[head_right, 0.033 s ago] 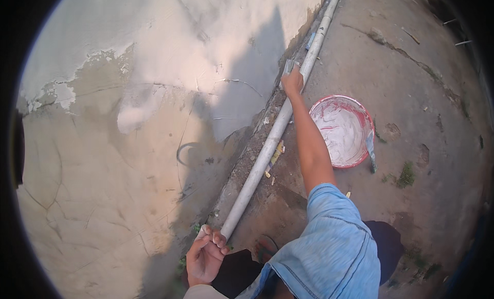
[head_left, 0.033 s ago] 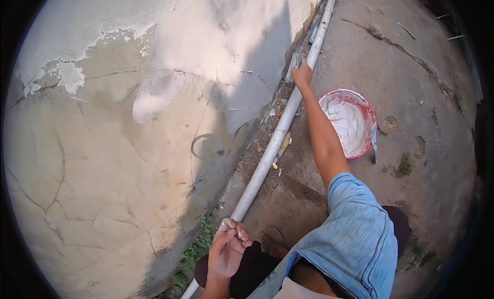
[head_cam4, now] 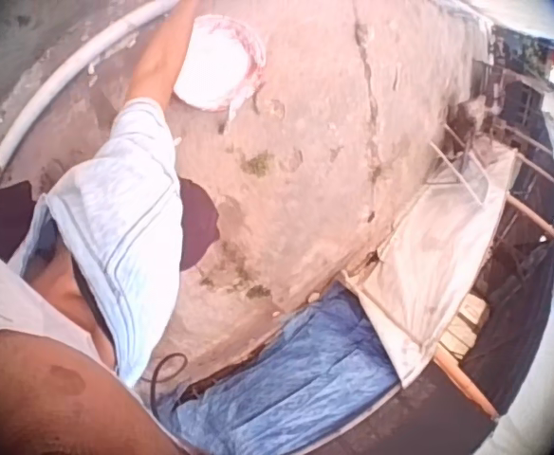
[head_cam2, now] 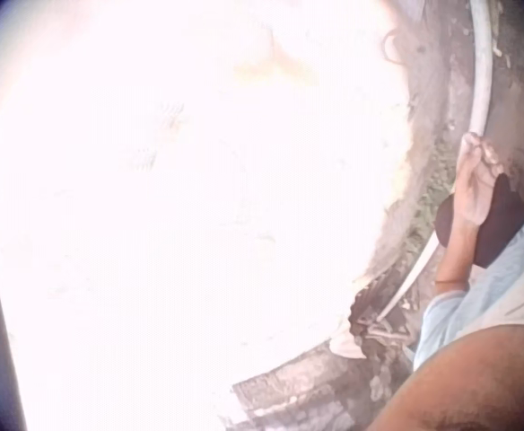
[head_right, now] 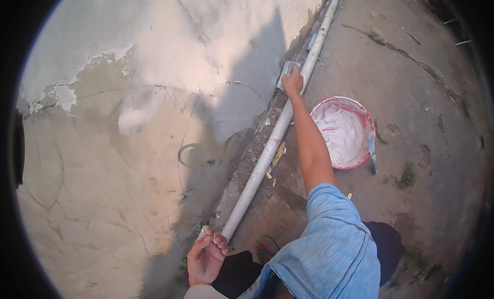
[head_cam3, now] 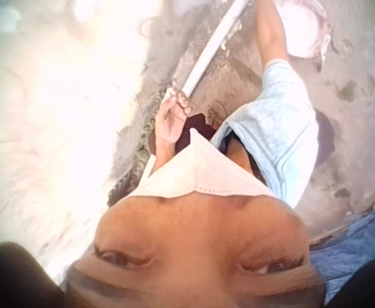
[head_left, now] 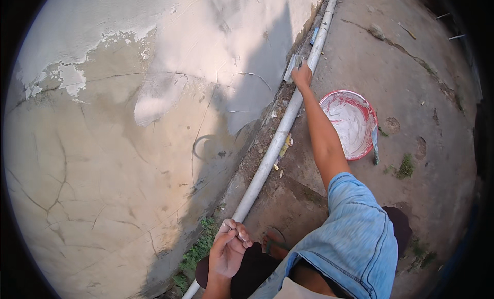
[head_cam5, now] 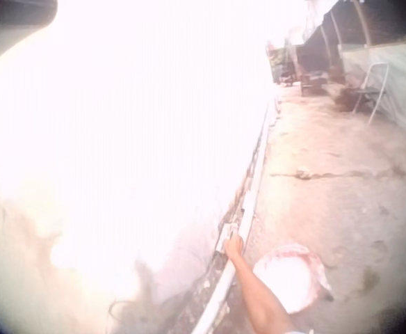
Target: The person applies white plaster to a concrete wall using a trowel and a smaller putty knife. They scoop plaster from a red bucket, spread it along the wall surface, and smooth it out in repeated strokes.
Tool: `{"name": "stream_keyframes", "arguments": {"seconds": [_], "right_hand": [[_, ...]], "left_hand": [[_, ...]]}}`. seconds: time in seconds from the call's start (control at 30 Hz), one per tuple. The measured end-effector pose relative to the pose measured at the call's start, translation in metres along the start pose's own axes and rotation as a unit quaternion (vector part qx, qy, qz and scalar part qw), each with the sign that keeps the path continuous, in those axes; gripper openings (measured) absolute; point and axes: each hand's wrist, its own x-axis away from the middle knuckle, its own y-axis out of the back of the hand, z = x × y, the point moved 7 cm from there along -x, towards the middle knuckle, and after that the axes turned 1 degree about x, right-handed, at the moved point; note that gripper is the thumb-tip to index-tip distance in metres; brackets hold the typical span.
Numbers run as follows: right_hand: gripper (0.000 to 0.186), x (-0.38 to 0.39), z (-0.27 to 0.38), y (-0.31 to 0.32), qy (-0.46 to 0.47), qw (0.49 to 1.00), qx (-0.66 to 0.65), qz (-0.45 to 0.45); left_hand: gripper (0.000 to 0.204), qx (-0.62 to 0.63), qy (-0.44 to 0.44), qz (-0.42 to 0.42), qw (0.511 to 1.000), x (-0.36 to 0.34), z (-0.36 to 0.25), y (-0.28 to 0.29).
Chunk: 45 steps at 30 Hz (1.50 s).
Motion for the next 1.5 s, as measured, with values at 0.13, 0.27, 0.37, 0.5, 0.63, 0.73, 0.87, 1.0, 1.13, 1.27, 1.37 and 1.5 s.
{"name": "stream_keyframes", "arguments": {"seconds": [0.13, 0.27, 0.37, 0.5, 0.63, 0.73, 0.87, 1.0, 1.13, 1.27, 1.37, 1.5], "right_hand": [[0.041, -0.024, 0.026, -0.013, 0.016, 0.999, -0.030, 0.001], [0.037, -0.030, 0.103, 0.020, 0.067, 0.996, -0.061, 0.013], [0.034, 0.007, 0.187, 0.053, 0.120, 0.988, -0.100, 0.005], [0.040, 0.068, 0.251, 0.087, 0.247, 0.961, -0.120, -0.026], [0.041, 0.163, 0.283, 0.122, 0.391, 0.903, -0.178, 0.014], [0.038, 0.169, 0.250, 0.166, 0.362, 0.905, -0.224, -0.014], [0.039, 0.065, 0.101, 0.124, 0.077, 0.989, -0.115, -0.043], [0.046, 0.046, -0.016, 0.024, 0.005, 1.000, -0.018, -0.023], [0.045, 0.048, -0.019, -0.016, -0.015, 0.998, -0.053, 0.043], [0.042, 0.043, 0.033, -0.002, 0.025, 0.993, -0.104, 0.043], [0.039, 0.073, 0.105, 0.034, 0.089, 0.976, -0.195, 0.026], [0.042, 0.131, 0.183, 0.080, 0.160, 0.959, -0.229, 0.050]], "left_hand": [[0.013, 0.003, -0.014, -0.002, 1.000, -0.001, -0.003, 0.002], [0.014, -0.014, -0.012, 0.002, 1.000, 0.002, -0.003, -0.002], [0.014, -0.011, -0.001, 0.002, 1.000, 0.001, 0.000, -0.007], [0.016, -0.010, 0.031, 0.032, 0.999, -0.012, 0.009, -0.017], [0.015, -0.015, 0.032, 0.036, 0.999, -0.020, 0.012, -0.019], [0.015, -0.007, 0.020, 0.028, 0.999, -0.017, 0.008, -0.016], [0.014, -0.020, 0.008, 0.014, 1.000, -0.006, 0.007, -0.016], [0.016, -0.012, 0.006, 0.022, 1.000, -0.004, 0.007, -0.016], [0.016, -0.004, 0.002, 0.005, 1.000, 0.000, 0.006, -0.009], [0.016, -0.004, -0.014, 0.012, 1.000, 0.006, 0.002, -0.006], [0.016, -0.012, -0.015, 0.013, 1.000, 0.008, 0.002, -0.006], [0.016, -0.018, 0.008, 0.022, 1.000, -0.001, 0.007, -0.009]]}}
